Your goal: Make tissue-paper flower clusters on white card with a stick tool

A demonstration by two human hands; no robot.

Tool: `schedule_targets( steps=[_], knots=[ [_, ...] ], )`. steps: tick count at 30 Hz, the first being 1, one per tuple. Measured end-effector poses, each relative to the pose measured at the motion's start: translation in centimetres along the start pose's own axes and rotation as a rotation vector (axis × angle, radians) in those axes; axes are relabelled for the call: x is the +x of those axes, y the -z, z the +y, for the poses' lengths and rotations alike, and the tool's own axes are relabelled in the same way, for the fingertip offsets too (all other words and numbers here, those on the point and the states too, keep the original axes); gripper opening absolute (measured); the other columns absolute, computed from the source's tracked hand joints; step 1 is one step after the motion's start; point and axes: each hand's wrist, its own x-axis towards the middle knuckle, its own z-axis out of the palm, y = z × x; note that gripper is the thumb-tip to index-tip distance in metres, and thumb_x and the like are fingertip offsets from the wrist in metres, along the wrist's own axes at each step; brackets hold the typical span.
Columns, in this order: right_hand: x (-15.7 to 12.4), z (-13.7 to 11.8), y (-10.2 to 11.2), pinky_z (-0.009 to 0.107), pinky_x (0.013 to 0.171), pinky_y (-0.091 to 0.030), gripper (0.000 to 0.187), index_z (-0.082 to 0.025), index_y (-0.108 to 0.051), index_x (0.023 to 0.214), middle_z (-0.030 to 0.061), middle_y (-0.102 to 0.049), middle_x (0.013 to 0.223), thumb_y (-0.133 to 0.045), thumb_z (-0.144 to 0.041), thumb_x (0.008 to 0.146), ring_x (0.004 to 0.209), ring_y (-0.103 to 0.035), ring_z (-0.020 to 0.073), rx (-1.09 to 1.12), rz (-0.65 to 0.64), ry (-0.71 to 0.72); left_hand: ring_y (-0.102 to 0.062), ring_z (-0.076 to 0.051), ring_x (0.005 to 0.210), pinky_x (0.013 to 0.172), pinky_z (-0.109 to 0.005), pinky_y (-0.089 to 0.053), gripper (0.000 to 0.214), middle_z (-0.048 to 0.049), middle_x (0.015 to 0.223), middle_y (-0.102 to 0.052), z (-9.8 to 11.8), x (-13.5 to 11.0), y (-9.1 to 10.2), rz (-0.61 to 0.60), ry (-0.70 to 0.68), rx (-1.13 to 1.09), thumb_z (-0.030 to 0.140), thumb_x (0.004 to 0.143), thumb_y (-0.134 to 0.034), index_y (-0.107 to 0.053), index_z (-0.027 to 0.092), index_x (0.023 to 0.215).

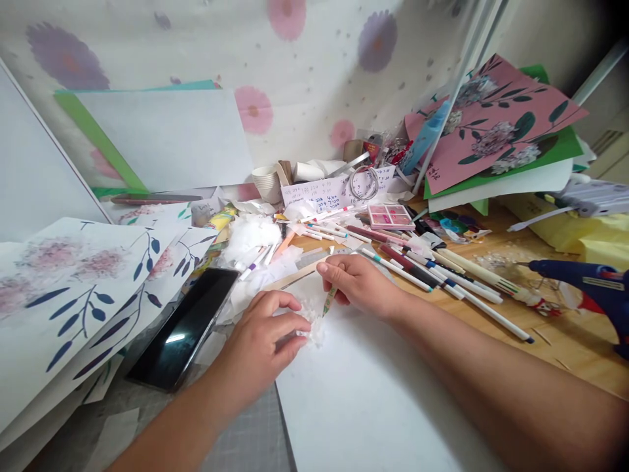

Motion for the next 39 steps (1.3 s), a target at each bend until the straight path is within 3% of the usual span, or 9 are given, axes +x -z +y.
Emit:
schedule_targets(
  steps=[5, 14, 16, 20, 22, 30, 39],
  knots=[
    [-0.3, -0.1, -0.2, 0.021, 0.051, -0.036, 0.039, -0.018, -0.05, 0.063, -0.0052, -0.046, 0.048, -0.043, -0.041, 0.093, 0.048, -0.047, 0.0093, -0.083, -0.16, 0.064, -0.055, -0.022, 0.098, 0.083, -0.036, -0.048, 0.015, -0.0046, 0.102, -0.056, -0.1, -0.1, 0.0, -0.009, -0.006, 0.017, 0.014, 0.079, -0.058, -0.067, 0.025, 0.083],
    [-0.7, -0.3, -0.5, 0.02, 0.051, -0.035, 0.043, -0.018, -0.048, 0.063, -0.0045, -0.049, 0.051, -0.044, -0.05, 0.092, 0.05, -0.045, 0.0084, -0.033, -0.298, 0.141, -0.054, -0.025, 0.099, 0.082, -0.041, -0.048, 0.011, -0.0059, 0.101, -0.055, 0.9, 0.0, -0.2, 0.001, 0.05, -0.012, 0.026, 0.073, -0.068, -0.065, 0.023, 0.084],
    [-0.7, -0.4, -0.5, 0.02, 0.051, -0.036, 0.044, -0.018, -0.048, 0.063, -0.0046, -0.048, 0.049, -0.041, -0.049, 0.092, 0.049, -0.044, 0.0083, 0.009, -0.266, 0.131, -0.054, -0.026, 0.097, 0.082, -0.042, -0.048, 0.013, -0.0059, 0.1, -0.055, 1.1, 0.2, -0.4, 0.009, 0.072, 0.0, 0.028, 0.072, -0.07, -0.064, 0.022, 0.082],
    [-0.3, -0.5, 0.0, 0.021, 0.051, -0.036, 0.042, -0.018, -0.05, 0.062, -0.0053, -0.045, 0.046, -0.04, -0.043, 0.093, 0.046, -0.045, 0.0086, 0.033, -0.044, 0.088, -0.054, -0.023, 0.097, 0.082, -0.04, -0.047, 0.004, -0.0052, 0.101, -0.054, 1.2, 0.2, -0.9, 0.05, 0.073, 0.039, 0.021, 0.076, -0.064, -0.061, 0.021, 0.078],
    [-0.2, -0.4, 0.3, 0.021, 0.051, -0.036, 0.041, -0.017, -0.051, 0.063, -0.0044, -0.048, 0.047, -0.04, -0.042, 0.093, 0.046, -0.046, 0.009, -0.01, 0.0, 0.084, -0.054, -0.022, 0.096, 0.082, -0.039, -0.047, 0.004, -0.0047, 0.101, -0.054, 1.2, 0.2, -0.9, 0.057, 0.069, 0.037, 0.017, 0.076, -0.062, -0.061, 0.021, 0.078],
    [-0.2, 0.0, -0.1, 0.021, 0.051, -0.035, 0.039, -0.018, -0.049, 0.064, -0.005, -0.05, 0.05, -0.042, -0.042, 0.093, 0.047, -0.046, 0.0082, -0.109, -0.084, 0.099, -0.054, -0.022, 0.097, 0.082, -0.038, -0.046, 0.006, -0.0046, 0.099, -0.054, 0.9, 0.1, -0.8, 0.053, 0.083, -0.004, 0.015, 0.076, -0.06, -0.062, 0.021, 0.077],
    [-0.4, -0.6, -0.1, 0.02, 0.052, -0.032, 0.034, -0.018, -0.049, 0.062, -0.0055, -0.05, 0.049, -0.048, -0.034, 0.092, 0.047, -0.045, 0.0077, -0.193, -0.132, 0.125, -0.053, -0.025, 0.094, 0.081, -0.043, -0.046, 0.018, -0.006, 0.099, -0.053, 1.7, 0.5, -1.1, 0.047, 0.178, 0.004, 0.03, 0.07, -0.07, -0.057, 0.019, 0.076]
  ],
)
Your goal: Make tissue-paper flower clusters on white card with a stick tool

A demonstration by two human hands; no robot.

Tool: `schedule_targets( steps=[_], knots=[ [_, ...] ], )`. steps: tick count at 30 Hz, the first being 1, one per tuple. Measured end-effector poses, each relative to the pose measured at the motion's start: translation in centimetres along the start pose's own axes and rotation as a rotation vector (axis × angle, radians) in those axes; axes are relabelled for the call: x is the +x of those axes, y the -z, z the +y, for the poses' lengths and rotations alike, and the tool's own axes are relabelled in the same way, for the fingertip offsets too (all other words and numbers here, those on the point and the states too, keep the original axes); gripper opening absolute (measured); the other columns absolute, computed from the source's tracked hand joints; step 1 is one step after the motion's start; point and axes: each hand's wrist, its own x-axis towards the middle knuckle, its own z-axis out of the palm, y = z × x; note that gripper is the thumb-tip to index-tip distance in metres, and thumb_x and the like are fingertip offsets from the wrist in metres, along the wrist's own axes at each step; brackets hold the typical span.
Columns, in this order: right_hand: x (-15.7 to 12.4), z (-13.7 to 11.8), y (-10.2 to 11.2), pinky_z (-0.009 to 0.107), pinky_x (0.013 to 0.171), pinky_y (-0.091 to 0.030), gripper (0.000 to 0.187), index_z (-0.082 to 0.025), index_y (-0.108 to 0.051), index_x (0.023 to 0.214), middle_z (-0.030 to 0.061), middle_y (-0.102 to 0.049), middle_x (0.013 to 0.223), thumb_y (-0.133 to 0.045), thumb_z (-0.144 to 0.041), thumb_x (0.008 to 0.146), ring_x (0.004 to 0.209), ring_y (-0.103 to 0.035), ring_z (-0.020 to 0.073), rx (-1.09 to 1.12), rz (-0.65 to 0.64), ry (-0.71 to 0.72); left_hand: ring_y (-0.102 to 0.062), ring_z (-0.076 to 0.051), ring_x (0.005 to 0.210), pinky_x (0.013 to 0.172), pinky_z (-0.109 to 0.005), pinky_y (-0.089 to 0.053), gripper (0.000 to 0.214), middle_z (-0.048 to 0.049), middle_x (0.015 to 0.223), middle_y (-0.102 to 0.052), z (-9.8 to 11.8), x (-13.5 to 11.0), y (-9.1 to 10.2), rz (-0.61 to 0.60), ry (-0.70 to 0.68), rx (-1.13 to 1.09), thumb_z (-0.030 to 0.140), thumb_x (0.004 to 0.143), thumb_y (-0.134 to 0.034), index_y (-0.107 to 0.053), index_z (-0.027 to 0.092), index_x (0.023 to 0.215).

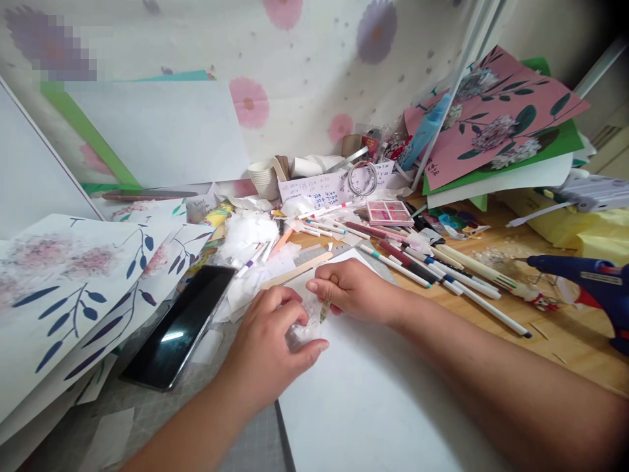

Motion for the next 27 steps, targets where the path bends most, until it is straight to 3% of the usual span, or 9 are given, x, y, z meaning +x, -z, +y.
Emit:
schedule_targets(
  steps=[9, 14, 18, 21, 23, 27],
  knots=[
    [-0.1, 0.1, -0.1, 0.02, 0.052, -0.035, 0.036, -0.018, -0.049, 0.062, -0.0046, -0.051, 0.046, -0.045, -0.037, 0.092, 0.045, -0.046, 0.0086, 0.086, 0.0, -0.024, -0.051, -0.023, 0.092, 0.08, -0.04, -0.044, 0.005, -0.0043, 0.093, -0.055, 0.3, 0.3, -0.5, 0.018, 0.014, 0.041, 0.018, 0.074, -0.06, -0.055, 0.02, 0.073],
    [0.3, 0.9, 0.9, 0.022, 0.048, -0.036, 0.041, -0.018, -0.049, 0.061, -0.0038, -0.047, 0.047, -0.04, -0.044, 0.092, 0.043, -0.047, 0.0098, 0.176, 0.197, -0.093, -0.052, -0.022, 0.091, 0.08, -0.038, -0.044, 0.007, -0.0037, 0.093, -0.054, 0.1, 0.1, -0.4, 0.025, 0.038, -0.026, 0.015, 0.073, -0.06, -0.055, 0.019, 0.071],
    [0.7, 2.6, 2.7, 0.024, 0.056, -0.039, 0.045, -0.019, -0.048, 0.064, 0.0011, -0.054, 0.062, -0.028, -0.046, 0.095, 0.057, -0.052, 0.0129, -0.121, 0.372, -0.081, -0.052, -0.021, 0.093, 0.082, -0.037, -0.044, 0.01, -0.003, 0.093, -0.054, -0.2, -0.1, -0.3, 0.023, 0.068, -0.077, 0.013, 0.072, -0.062, -0.055, 0.019, 0.072],
    [0.9, 3.7, 3.5, 0.026, 0.062, -0.039, 0.031, -0.017, -0.058, 0.076, 0.0045, -0.062, 0.074, -0.037, -0.034, 0.093, 0.067, -0.056, 0.0158, -0.292, 0.296, -0.052, -0.053, -0.021, 0.093, 0.082, -0.036, -0.044, 0.012, -0.0027, 0.093, -0.053, -0.4, -0.2, -0.3, 0.009, 0.085, -0.106, 0.011, 0.071, -0.063, -0.054, 0.019, 0.072],
    [1.0, 4.1, 3.3, 0.026, 0.065, -0.04, 0.014, -0.018, -0.063, 0.084, 0.0055, -0.065, 0.086, -0.049, -0.02, 0.083, 0.072, -0.058, 0.0164, -0.341, 0.229, -0.032, -0.053, -0.021, 0.093, 0.082, -0.036, -0.044, 0.013, -0.0026, 0.092, -0.053, -0.4, -0.1, -0.3, 0.008, 0.093, -0.116, 0.01, 0.07, -0.063, -0.053, 0.019, 0.072],
    [1.2, 4.1, 2.1, 0.024, 0.064, -0.038, 0.032, -0.02, -0.067, 0.095, 0.0065, -0.063, 0.103, -0.054, -0.007, 0.069, 0.076, -0.058, 0.0158, -0.503, 0.136, -0.013, -0.053, -0.021, 0.094, 0.082, -0.036, -0.044, 0.013, -0.0027, 0.093, -0.054, -0.5, 0.0, -0.3, 0.003, 0.103, -0.123, 0.01, 0.069, -0.063, -0.054, 0.019, 0.071]
  ],
)
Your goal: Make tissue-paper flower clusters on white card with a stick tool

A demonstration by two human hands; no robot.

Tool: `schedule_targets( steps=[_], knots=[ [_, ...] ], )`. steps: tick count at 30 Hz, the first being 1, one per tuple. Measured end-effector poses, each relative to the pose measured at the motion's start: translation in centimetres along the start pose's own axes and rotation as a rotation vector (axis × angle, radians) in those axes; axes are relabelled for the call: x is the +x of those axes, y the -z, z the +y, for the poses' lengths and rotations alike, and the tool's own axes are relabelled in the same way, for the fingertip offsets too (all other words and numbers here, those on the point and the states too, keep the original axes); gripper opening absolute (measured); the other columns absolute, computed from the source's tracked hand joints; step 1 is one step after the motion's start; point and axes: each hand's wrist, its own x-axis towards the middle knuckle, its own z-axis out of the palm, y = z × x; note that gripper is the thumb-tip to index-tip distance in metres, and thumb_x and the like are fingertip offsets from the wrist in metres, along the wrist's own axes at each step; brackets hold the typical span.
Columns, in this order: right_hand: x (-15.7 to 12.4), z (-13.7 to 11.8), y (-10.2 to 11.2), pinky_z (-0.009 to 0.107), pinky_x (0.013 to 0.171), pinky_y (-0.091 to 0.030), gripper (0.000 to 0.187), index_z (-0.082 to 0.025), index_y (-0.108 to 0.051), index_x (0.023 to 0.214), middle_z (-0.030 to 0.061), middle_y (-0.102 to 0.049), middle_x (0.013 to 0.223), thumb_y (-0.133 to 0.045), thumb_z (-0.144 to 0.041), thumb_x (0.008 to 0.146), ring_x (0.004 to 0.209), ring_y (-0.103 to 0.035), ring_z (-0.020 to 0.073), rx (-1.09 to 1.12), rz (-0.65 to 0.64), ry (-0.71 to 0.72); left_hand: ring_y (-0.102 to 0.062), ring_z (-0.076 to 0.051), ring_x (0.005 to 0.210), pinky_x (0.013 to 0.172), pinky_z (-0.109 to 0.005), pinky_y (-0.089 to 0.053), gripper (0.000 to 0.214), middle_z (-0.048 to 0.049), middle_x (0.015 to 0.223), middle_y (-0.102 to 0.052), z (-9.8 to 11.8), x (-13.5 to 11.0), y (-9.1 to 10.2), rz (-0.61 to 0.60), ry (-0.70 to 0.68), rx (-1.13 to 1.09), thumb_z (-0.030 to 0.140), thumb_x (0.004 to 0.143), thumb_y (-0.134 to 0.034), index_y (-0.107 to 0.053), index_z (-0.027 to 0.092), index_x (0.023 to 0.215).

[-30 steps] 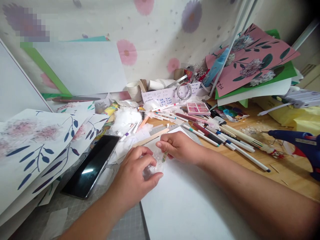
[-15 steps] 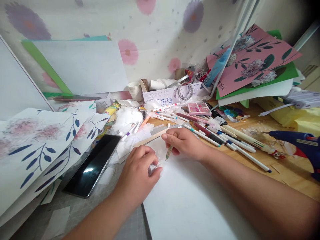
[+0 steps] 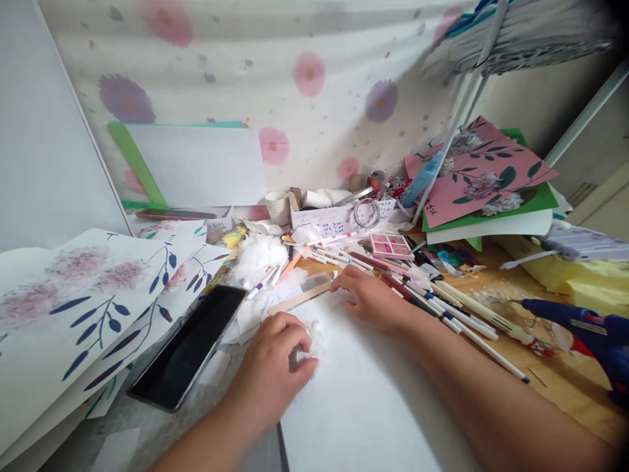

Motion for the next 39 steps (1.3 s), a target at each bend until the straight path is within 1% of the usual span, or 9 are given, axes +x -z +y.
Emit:
schedule_targets(
  steps=[6, 15, 17, 20, 23, 25, 31, 35, 39],
  knots=[
    [-0.1, -1.1, 0.5, 0.025, 0.062, -0.035, 0.018, -0.016, -0.068, 0.076, 0.0073, -0.066, 0.09, -0.051, -0.011, 0.074, 0.075, -0.057, 0.0161, -0.058, -0.059, -0.024, -0.053, -0.02, 0.092, 0.081, -0.035, -0.044, 0.011, -0.0023, 0.093, -0.053, -0.1, 0.1, 0.1, -0.012, -0.004, -0.008, 0.013, 0.07, -0.064, -0.056, 0.019, 0.072],
    [-1.7, -4.2, 2.2, 0.023, 0.058, -0.037, 0.017, -0.019, -0.071, 0.08, 0.0018, -0.068, 0.078, -0.059, -0.014, 0.069, 0.065, -0.055, 0.0134, 0.131, -0.407, 0.061, -0.053, -0.02, 0.091, 0.08, -0.034, -0.043, 0.011, -0.0023, 0.093, -0.053, 0.1, 0.2, 0.4, -0.022, 0.012, -0.011, 0.013, 0.069, -0.065, -0.056, 0.019, 0.071],
    [-1.7, -3.9, 2.5, 0.024, 0.06, -0.039, 0.015, -0.016, -0.071, 0.084, 0.0032, -0.066, 0.079, -0.06, -0.021, 0.075, 0.067, -0.055, 0.0136, 0.287, -0.396, 0.095, -0.053, -0.02, 0.091, 0.08, -0.035, -0.043, 0.011, -0.0023, 0.093, -0.053, 0.2, 0.2, 0.4, -0.022, 0.006, -0.007, 0.013, 0.069, -0.065, -0.056, 0.019, 0.071],
    [-1.6, -3.2, 3.1, 0.025, 0.067, -0.041, 0.034, -0.013, -0.069, 0.082, 0.0046, -0.061, 0.079, -0.045, -0.035, 0.09, 0.072, -0.054, 0.0138, 0.557, -0.202, 0.099, -0.053, -0.02, 0.091, 0.08, -0.035, -0.043, 0.01, -0.002, 0.093, -0.053, 0.1, 0.2, 0.4, -0.017, -0.003, -0.004, 0.014, 0.07, -0.064, -0.056, 0.02, 0.072],
    [-1.5, -2.9, 3.3, 0.025, 0.064, -0.039, 0.049, -0.014, -0.064, 0.073, 0.0028, -0.055, 0.073, -0.033, -0.045, 0.095, 0.068, -0.05, 0.0129, 0.607, -0.002, 0.032, -0.053, -0.02, 0.093, 0.082, -0.035, -0.043, 0.01, -0.0018, 0.093, -0.054, 0.1, 0.2, 0.4, -0.014, -0.006, -0.005, 0.014, 0.07, -0.064, -0.056, 0.02, 0.072],
    [-1.4, -2.9, 3.1, 0.024, 0.059, -0.037, 0.052, -0.015, -0.059, 0.068, 0.0012, -0.052, 0.067, -0.032, -0.049, 0.095, 0.062, -0.047, 0.0117, 0.587, 0.032, -0.023, -0.053, -0.02, 0.093, 0.082, -0.035, -0.043, 0.009, -0.0019, 0.094, -0.054, 0.0, 0.2, 0.4, -0.018, -0.003, 0.001, 0.015, 0.07, -0.064, -0.056, 0.02, 0.072],
    [-1.2, -2.9, 1.9, 0.022, 0.05, -0.036, 0.042, -0.016, -0.055, 0.067, -0.0019, -0.051, 0.055, -0.046, -0.049, 0.09, 0.048, -0.048, 0.0094, 0.581, -0.173, -0.075, -0.054, -0.021, 0.094, 0.082, -0.036, -0.043, 0.007, -0.0023, 0.094, -0.055, 0.1, 0.2, 0.5, -0.027, 0.008, 0.012, 0.017, 0.07, -0.063, -0.057, 0.02, 0.072],
    [-1.1, -3.0, 1.3, 0.022, 0.051, -0.039, 0.035, -0.016, -0.055, 0.066, -0.0017, -0.054, 0.054, -0.057, -0.047, 0.083, 0.048, -0.051, 0.01, 0.642, -0.221, -0.111, -0.054, -0.021, 0.093, 0.081, -0.035, -0.044, 0.007, -0.0023, 0.094, -0.054, 0.1, 0.2, 0.5, -0.03, 0.008, 0.006, 0.018, 0.071, -0.062, -0.056, 0.021, 0.072],
    [-1.2, -3.0, 1.5, 0.021, 0.05, -0.039, 0.019, -0.017, -0.059, 0.068, -0.0023, -0.059, 0.054, -0.067, -0.033, 0.073, 0.049, -0.053, 0.0107, 0.633, -0.308, -0.162, -0.054, -0.021, 0.092, 0.08, -0.035, -0.044, 0.007, -0.0024, 0.094, -0.054, 0.1, 0.2, 0.5, -0.025, 0.0, 0.01, 0.017, 0.07, -0.062, -0.057, 0.021, 0.073]
  ],
)
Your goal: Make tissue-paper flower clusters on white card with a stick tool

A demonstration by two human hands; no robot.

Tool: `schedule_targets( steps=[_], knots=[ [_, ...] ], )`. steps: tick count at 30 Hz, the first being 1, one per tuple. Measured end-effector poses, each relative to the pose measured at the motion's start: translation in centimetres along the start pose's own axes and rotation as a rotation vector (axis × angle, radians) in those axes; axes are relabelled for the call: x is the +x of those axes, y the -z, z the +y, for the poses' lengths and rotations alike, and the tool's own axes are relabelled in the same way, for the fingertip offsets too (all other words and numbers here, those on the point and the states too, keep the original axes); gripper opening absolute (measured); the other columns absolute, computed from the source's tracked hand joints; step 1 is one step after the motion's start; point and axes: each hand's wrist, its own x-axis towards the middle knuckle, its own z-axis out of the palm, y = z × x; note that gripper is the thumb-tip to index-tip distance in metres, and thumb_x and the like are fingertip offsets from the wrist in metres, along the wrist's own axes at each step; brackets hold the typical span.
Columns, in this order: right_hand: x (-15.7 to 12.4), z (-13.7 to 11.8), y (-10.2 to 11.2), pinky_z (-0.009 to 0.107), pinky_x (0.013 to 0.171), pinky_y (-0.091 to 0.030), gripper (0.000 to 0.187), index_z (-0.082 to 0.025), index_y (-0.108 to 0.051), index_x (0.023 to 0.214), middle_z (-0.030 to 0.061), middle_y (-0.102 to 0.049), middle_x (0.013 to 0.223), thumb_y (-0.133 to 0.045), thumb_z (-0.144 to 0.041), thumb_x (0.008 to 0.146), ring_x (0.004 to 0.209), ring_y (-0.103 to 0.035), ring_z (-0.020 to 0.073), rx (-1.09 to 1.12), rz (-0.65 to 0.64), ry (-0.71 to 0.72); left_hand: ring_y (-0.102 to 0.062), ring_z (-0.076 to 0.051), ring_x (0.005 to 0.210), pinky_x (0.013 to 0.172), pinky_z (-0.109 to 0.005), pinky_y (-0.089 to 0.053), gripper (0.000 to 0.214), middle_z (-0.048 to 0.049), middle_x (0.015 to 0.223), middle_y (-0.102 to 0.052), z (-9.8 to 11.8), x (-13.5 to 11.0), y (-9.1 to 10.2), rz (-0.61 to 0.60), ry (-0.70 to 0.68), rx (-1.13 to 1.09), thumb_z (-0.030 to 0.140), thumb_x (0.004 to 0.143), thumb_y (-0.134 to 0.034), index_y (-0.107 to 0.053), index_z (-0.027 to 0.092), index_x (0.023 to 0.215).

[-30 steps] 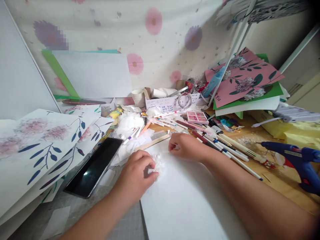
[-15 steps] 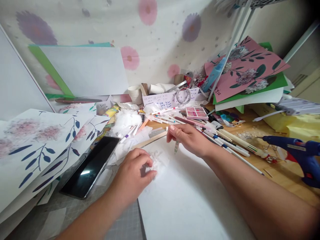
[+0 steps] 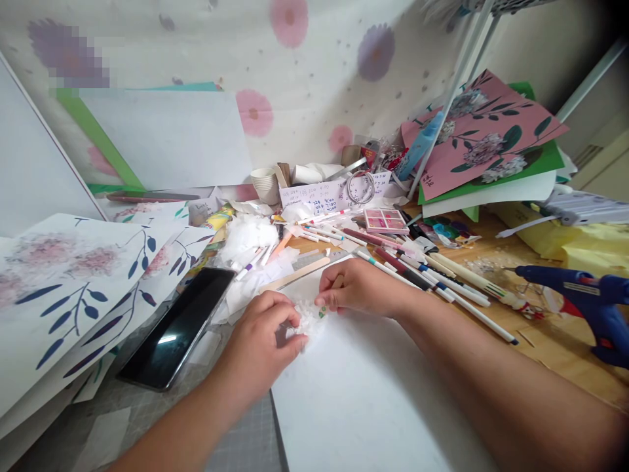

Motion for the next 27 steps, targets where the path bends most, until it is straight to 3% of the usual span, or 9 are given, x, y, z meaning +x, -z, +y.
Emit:
schedule_targets(
  steps=[4, 15, 27],
  knots=[
    [-0.3, 0.1, 0.6, 0.021, 0.051, -0.037, 0.002, -0.018, -0.063, 0.072, -0.0027, -0.063, 0.057, -0.061, -0.018, 0.071, 0.053, -0.054, 0.0108, -0.047, -0.071, 0.01, -0.054, -0.021, 0.093, 0.082, -0.036, -0.044, 0.008, -0.0026, 0.094, -0.054, -0.1, 0.0, 0.0, -0.004, -0.004, 0.005, 0.017, 0.07, -0.063, -0.056, 0.02, 0.072],
    [0.7, 2.3, 0.9, 0.023, 0.055, -0.039, 0.014, -0.014, -0.068, 0.071, -0.0028, -0.061, 0.056, -0.071, -0.027, 0.066, 0.053, -0.052, 0.0103, 0.099, -0.108, 0.012, -0.055, -0.021, 0.092, 0.082, -0.036, -0.045, 0.008, -0.0025, 0.094, -0.055, -0.1, 0.0, 0.0, 0.002, -0.009, -0.003, 0.016, 0.069, -0.063, -0.057, 0.02, 0.073],
    [0.8, 1.5, 0.0, 0.022, 0.055, -0.037, 0.009, -0.014, -0.07, 0.07, -0.0021, -0.063, 0.059, -0.069, -0.023, 0.066, 0.057, -0.053, 0.011, 0.041, -0.046, -0.009, -0.054, -0.02, 0.092, 0.081, -0.035, -0.044, 0.009, -0.0025, 0.093, -0.054, -0.2, 0.0, 0.0, -0.008, -0.019, 0.008, 0.016, 0.069, -0.064, -0.057, 0.02, 0.073]
  ],
)
